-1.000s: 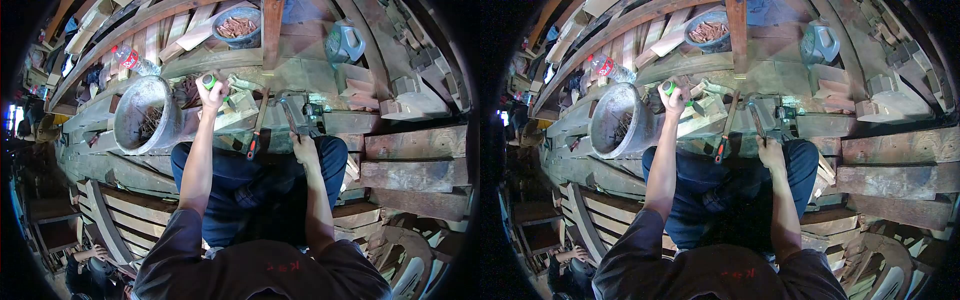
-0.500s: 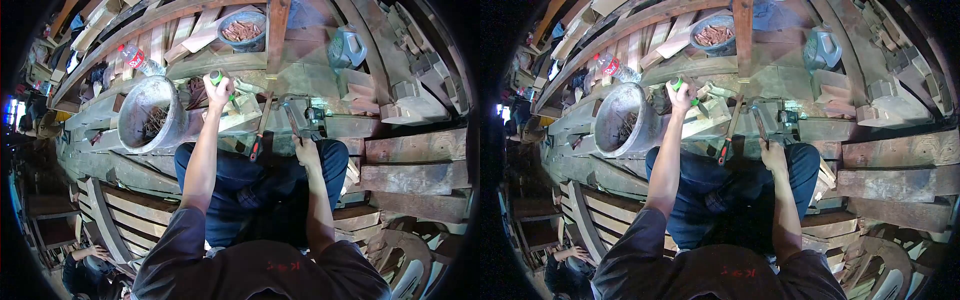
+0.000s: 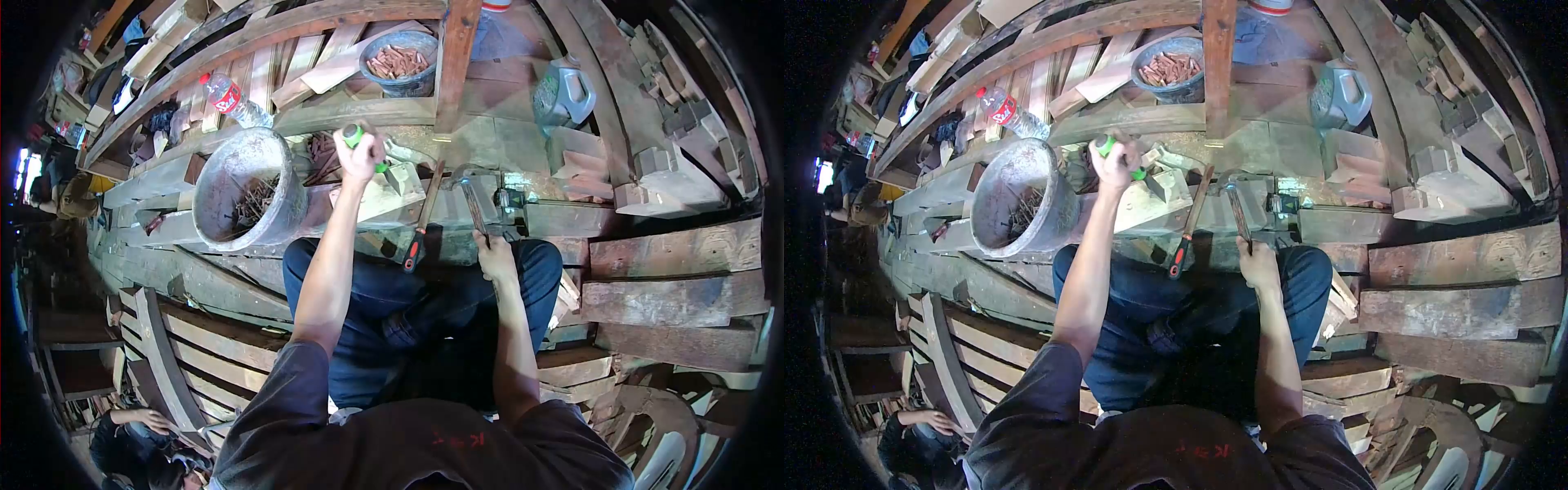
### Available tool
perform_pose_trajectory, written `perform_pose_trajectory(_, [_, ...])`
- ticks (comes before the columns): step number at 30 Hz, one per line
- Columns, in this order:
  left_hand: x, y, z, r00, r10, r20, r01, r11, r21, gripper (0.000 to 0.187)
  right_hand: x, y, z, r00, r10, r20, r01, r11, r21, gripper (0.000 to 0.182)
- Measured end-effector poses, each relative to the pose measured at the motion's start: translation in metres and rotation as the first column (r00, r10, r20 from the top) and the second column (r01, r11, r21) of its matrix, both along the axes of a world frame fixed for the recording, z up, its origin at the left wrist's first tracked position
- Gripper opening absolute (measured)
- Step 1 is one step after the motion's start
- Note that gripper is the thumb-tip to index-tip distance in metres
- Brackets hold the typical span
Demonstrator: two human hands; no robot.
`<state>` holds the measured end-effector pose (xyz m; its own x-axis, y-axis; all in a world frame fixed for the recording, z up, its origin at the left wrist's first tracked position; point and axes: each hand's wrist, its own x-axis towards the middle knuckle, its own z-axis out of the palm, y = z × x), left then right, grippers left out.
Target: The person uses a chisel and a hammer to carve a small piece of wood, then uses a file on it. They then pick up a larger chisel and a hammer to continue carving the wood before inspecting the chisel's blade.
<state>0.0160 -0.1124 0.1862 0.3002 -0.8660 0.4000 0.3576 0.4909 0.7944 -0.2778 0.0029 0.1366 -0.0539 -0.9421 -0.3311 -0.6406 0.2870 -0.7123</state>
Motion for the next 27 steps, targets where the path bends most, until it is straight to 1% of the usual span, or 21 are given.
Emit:
perform_pose_trajectory(1, [0.007, -0.001, 0.002, 0.999, -0.051, 0.02, 0.051, 0.998, -0.021, 0.011, -0.002, 0.0, -0.007, 1.0, 0.003, -0.017, -0.003, 1.0, -0.012, 0.043])
perform_pose_trajectory(3, [0.015, 0.003, 0.01, 0.997, -0.019, -0.069, 0.019, 1.0, -0.003, 0.011, -0.006, -0.001, -0.02, 0.999, 0.017, -0.038, -0.018, 0.999, -0.034, 0.043])
perform_pose_trajectory(4, [0.021, 0.007, 0.016, 0.999, 0.024, -0.046, -0.02, 0.997, 0.076, 0.012, -0.005, -0.001, -0.017, 0.999, 0.023, -0.047, -0.026, 0.999, -0.045, 0.044])
perform_pose_trajectory(5, [0.027, 0.011, 0.021, 0.998, 0.0, -0.062, 0.004, 0.998, 0.065, 0.01, -0.005, -0.001, -0.013, 1.0, 0.008, -0.03, -0.007, 1.0, 0.017, 0.044])
perform_pose_trajectory(7, [0.046, 0.016, 0.017, 1.0, 0.002, 0.03, -0.004, 0.998, 0.07, 0.009, 0.004, 0.0, 0.019, 1.0, -0.024, 0.003, 0.023, 0.99, 0.141, 0.045])
perform_pose_trajectory(8, [0.053, 0.018, 0.011, 1.0, 0.006, 0.021, -0.007, 0.998, 0.064, 0.009, 0.004, 0.0, 0.019, 1.0, -0.022, 0.012, 0.021, 0.991, 0.129, 0.046])
perform_pose_trajectory(11, [0.07, 0.028, -0.002, 0.982, 0.071, 0.173, -0.088, 0.991, 0.096, 0.012, 0.005, 0.0, 0.015, 1.0, -0.024, 0.019, 0.022, 0.994, 0.108, 0.046])
perform_pose_trajectory(13, [0.073, 0.032, -0.014, 0.97, 0.121, 0.211, -0.137, 0.989, 0.061, 0.012, 0.005, -0.001, 0.012, 0.999, -0.033, -0.004, 0.034, 0.993, 0.116, 0.044])
perform_pose_trajectory(14, [0.076, 0.033, -0.02, 0.962, 0.149, 0.229, -0.163, 0.986, 0.044, 0.013, 0.004, -0.001, 0.004, 1.0, -0.019, -0.014, 0.02, 0.998, 0.059, 0.043])
perform_pose_trajectory(15, [0.074, 0.035, -0.018, 0.964, 0.18, 0.198, -0.193, 0.98, 0.049, 0.014, 0.001, 0.0, -0.008, 1.0, -0.004, -0.024, 0.004, 1.0, 0.002, 0.042])
perform_pose_trajectory(17, [0.061, 0.037, -0.009, 0.96, 0.245, 0.138, -0.255, 0.965, 0.061, 0.02, -0.001, -0.002, -0.015, 0.999, 0.012, -0.034, -0.013, 1.0, -0.021, 0.04])
perform_pose_trajectory(18, [0.057, 0.035, -0.008, 0.964, 0.251, 0.09, -0.259, 0.962, 0.087, 0.02, -0.001, -0.003, -0.014, 0.999, 0.012, -0.035, -0.012, 1.0, 0.014, 0.039])
perform_pose_trajectory(19, [0.058, 0.03, -0.008, 0.969, 0.218, 0.115, -0.222, 0.975, 0.028, 0.022, -0.001, -0.004, -0.013, 0.999, 0.013, -0.036, -0.011, 0.999, 0.049, 0.038])
perform_pose_trajectory(21, [0.052, 0.026, -0.001, 0.953, 0.217, 0.21, -0.232, 0.971, 0.051, 0.024, 0.0, -0.004, -0.009, 0.998, 0.018, -0.054, -0.014, 0.997, 0.079, 0.039])
perform_pose_trajectory(22, [0.05, 0.022, -0.004, 0.921, 0.223, 0.32, -0.257, 0.964, 0.069, 0.016, 0.001, -0.005, -0.005, 0.998, 0.013, -0.056, -0.008, 0.995, 0.095, 0.04])
perform_pose_trajectory(23, [0.054, 0.013, -0.017, 0.83, 0.244, 0.502, -0.282, 0.959, 0.0, 0.013, 0.002, -0.005, -0.002, 0.998, 0.009, -0.059, -0.002, 0.994, 0.112, 0.04])
perform_pose_trajectory(24, [0.038, 0.013, -0.005, 0.814, 0.261, 0.519, -0.249, 0.964, -0.094, 0.01, 0.001, -0.005, -0.001, 0.997, 0.02, -0.072, -0.012, 0.994, 0.112, 0.039])
perform_pose_trajectory(25, [0.031, 0.009, -0.007, 0.663, 0.28, 0.694, -0.249, 0.957, -0.148, 0.009, 0.003, -0.005, 0.003, 0.998, 0.008, -0.062, -0.001, 0.994, 0.113, 0.039])
perform_pose_trajectory(26, [0.015, 0.018, 0.012, 0.602, 0.21, 0.771, -0.194, 0.974, -0.115, 0.011, 0.004, -0.004, 0.008, 0.999, -0.002, -0.052, 0.008, 0.993, 0.116, 0.038])
perform_pose_trajectory(27, [0.006, 0.017, 0.003, 0.517, 0.23, 0.824, -0.146, 0.973, -0.18, 0.016, 0.006, -0.004, 0.01, 0.999, -0.012, -0.041, 0.016, 0.993, 0.117, 0.037])
